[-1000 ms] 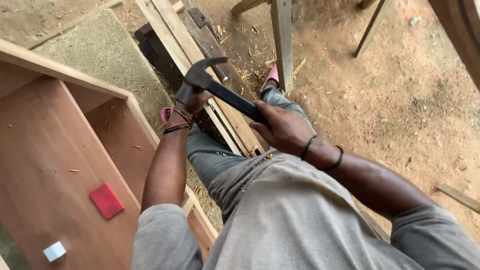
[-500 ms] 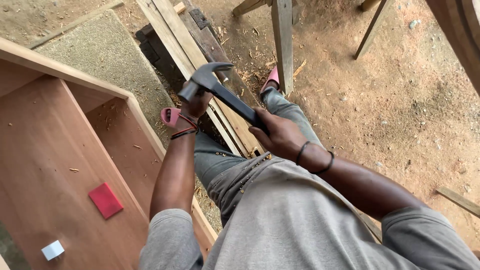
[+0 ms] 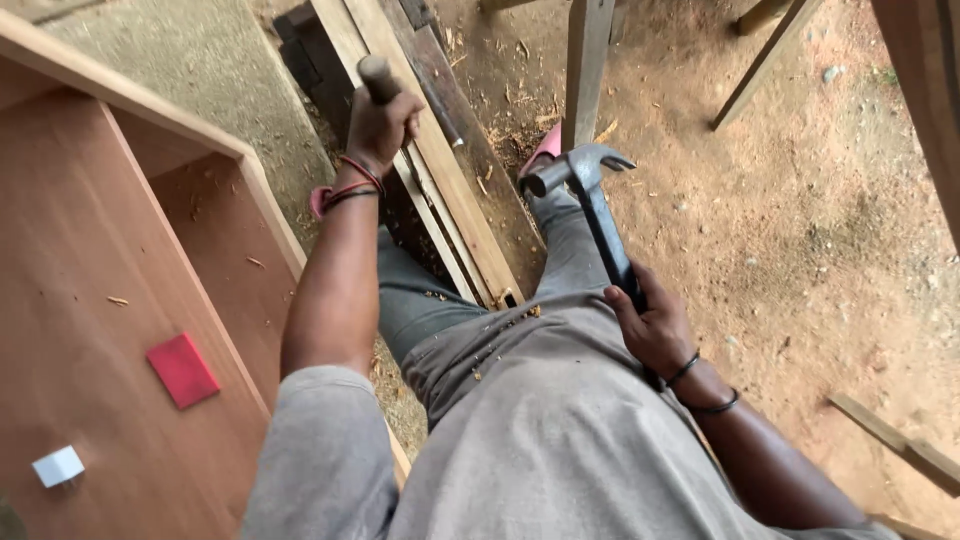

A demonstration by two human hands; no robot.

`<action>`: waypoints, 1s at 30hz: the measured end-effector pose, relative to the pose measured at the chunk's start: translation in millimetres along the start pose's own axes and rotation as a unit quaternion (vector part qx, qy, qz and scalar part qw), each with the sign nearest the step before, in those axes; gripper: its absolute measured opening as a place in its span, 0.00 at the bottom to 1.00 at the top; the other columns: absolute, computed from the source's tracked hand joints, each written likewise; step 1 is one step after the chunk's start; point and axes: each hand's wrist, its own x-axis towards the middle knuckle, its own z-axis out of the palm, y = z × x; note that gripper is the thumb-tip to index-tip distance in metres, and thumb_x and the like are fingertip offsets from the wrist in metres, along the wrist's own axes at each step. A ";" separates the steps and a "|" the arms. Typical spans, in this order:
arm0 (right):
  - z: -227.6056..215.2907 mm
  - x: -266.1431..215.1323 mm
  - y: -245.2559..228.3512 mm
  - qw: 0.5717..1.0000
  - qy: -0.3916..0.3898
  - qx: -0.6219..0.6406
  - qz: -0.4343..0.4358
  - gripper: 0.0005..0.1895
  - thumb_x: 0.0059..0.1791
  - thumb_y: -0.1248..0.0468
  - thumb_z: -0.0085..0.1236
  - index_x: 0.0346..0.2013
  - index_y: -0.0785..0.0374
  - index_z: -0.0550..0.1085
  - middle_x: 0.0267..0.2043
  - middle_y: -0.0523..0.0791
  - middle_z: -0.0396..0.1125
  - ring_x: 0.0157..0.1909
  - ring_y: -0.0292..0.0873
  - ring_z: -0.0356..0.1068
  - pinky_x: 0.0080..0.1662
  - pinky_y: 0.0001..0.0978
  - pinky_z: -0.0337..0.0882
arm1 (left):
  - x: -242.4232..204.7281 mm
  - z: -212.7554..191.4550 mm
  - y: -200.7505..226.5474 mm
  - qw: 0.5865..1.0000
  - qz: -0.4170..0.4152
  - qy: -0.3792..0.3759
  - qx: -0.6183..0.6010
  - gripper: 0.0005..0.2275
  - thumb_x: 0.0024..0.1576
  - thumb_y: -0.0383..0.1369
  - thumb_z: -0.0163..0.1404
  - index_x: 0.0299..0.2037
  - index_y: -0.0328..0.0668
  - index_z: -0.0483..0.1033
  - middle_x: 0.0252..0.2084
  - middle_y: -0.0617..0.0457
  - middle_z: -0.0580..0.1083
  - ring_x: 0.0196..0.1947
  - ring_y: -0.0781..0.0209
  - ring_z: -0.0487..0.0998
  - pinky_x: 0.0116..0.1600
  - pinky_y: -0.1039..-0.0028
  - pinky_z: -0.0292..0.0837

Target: Using a hammer and chisel to carve or shape wood components for furniture.

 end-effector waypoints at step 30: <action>10.3 17.9 -25.1 0.996 -0.026 0.018 -0.085 0.25 0.55 0.58 0.58 0.64 0.65 0.67 0.36 0.47 0.75 0.37 0.39 0.76 0.40 0.32 0.74 | -22.5 2.8 30.8 0.952 0.196 -0.125 0.198 0.09 0.57 0.29 0.61 0.28 0.39 0.75 0.24 0.57 0.73 0.26 0.68 0.76 0.34 0.73 0.76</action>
